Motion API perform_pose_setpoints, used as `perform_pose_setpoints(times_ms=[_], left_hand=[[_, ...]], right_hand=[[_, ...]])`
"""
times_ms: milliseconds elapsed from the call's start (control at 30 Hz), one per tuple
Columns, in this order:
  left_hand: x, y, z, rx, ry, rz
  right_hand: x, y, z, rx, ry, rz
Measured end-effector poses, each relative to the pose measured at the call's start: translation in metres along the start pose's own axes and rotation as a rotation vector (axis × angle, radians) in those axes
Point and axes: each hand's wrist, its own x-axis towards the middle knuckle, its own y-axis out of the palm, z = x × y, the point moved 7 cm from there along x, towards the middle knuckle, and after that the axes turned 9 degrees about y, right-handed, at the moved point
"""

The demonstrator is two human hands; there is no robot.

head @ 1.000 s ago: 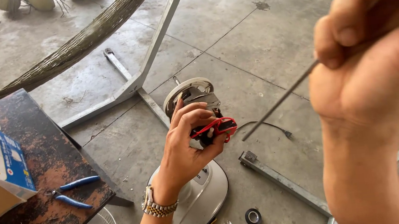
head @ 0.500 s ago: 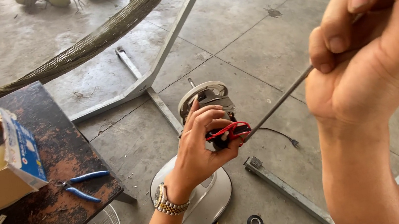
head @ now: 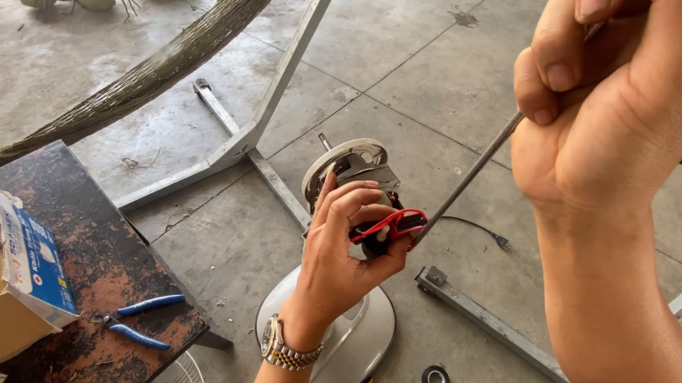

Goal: The person works on a disassembled electric fan motor, using electrical tape to wrap wires and a screwdriver to tighten screws on the motor housing and a red component.

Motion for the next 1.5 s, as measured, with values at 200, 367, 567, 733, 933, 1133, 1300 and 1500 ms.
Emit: perform_pose_setpoints(times_ms=[200, 367, 567, 733, 933, 1133, 1300, 1500], left_hand=[[-0.002, 0.001, 0.002, 0.002, 0.001, -0.004], [-0.002, 0.001, 0.002, 0.01, 0.016, -0.005], [0.001, -0.002, -0.002, -0.011, 0.011, 0.011], [0.003, -0.004, -0.003, -0.034, 0.008, 0.025], [0.001, -0.004, -0.002, -0.013, 0.005, 0.035], [0.003, -0.005, -0.005, -0.001, 0.024, 0.038], [0.002, -0.006, -0.004, 0.0, 0.024, 0.043], [0.003, -0.005, -0.005, 0.004, 0.005, 0.074]], right_hand=[[-0.002, 0.008, 0.004, -0.052, 0.003, -0.016], [0.0, 0.007, 0.006, -0.056, -0.023, 0.005], [0.0, 0.006, 0.004, -0.009, -0.008, 0.002], [0.003, 0.007, 0.001, -0.011, -0.003, 0.013], [0.013, 0.007, -0.009, 0.035, 0.058, 0.114], [0.02, 0.008, -0.019, 0.13, 0.165, 0.171], [0.021, 0.002, -0.016, 0.094, 0.037, 0.203], [0.017, 0.01, -0.008, 0.031, -0.014, 0.22]])
